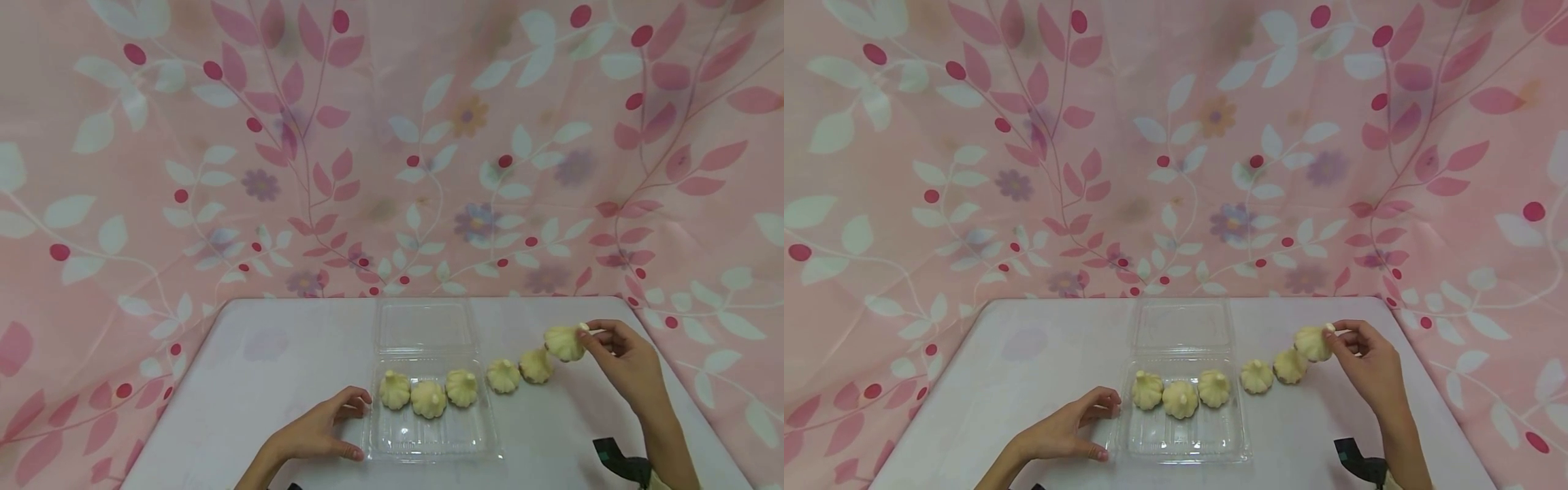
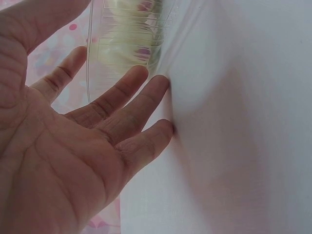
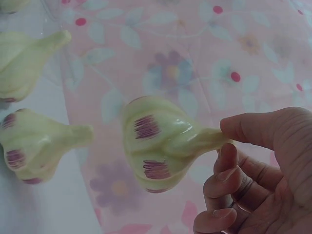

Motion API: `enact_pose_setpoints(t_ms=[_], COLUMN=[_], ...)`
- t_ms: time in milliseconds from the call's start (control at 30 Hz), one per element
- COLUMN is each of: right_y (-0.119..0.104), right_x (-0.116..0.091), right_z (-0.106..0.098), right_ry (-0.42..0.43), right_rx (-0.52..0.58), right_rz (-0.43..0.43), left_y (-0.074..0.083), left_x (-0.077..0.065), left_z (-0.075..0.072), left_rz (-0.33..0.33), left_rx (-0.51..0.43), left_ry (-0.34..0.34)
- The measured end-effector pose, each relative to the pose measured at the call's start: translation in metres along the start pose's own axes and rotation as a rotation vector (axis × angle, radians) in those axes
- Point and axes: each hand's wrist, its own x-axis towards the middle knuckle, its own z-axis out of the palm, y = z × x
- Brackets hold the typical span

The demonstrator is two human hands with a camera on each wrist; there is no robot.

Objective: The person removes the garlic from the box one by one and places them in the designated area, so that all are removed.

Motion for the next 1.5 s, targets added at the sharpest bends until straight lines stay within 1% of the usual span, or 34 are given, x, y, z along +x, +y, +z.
enact_pose_setpoints(t_ms=[233,300,633,967,1333,1500], right_y=[0.003,0.005,0.023,0.039,0.047,0.051], right_x=[0.0,0.0,0.001,0.0,-0.004,-0.005], right_z=[-0.001,0.0,0.005,0.01,0.015,0.017], right_ry=[0.005,0.003,0.003,-0.009,-0.058,-0.068], right_rx=[-0.029,-0.044,-0.093,-0.153,-0.199,-0.211], right_rz=[0.06,0.071,0.057,0.063,0.124,0.134], left_y=[-0.002,-0.002,0.003,0.002,0.0,0.0], left_x=[0.0,0.0,-0.001,-0.001,0.0,0.0], left_z=[0.0,0.0,0.0,0.0,0.0,0.0], left_rz=[0.003,0.003,-0.012,-0.012,-0.013,-0.005], left_rx=[0.026,0.021,-0.009,-0.009,-0.021,-0.028], left_ry=[0.004,0.004,0.005,0.006,-0.001,-0.004])
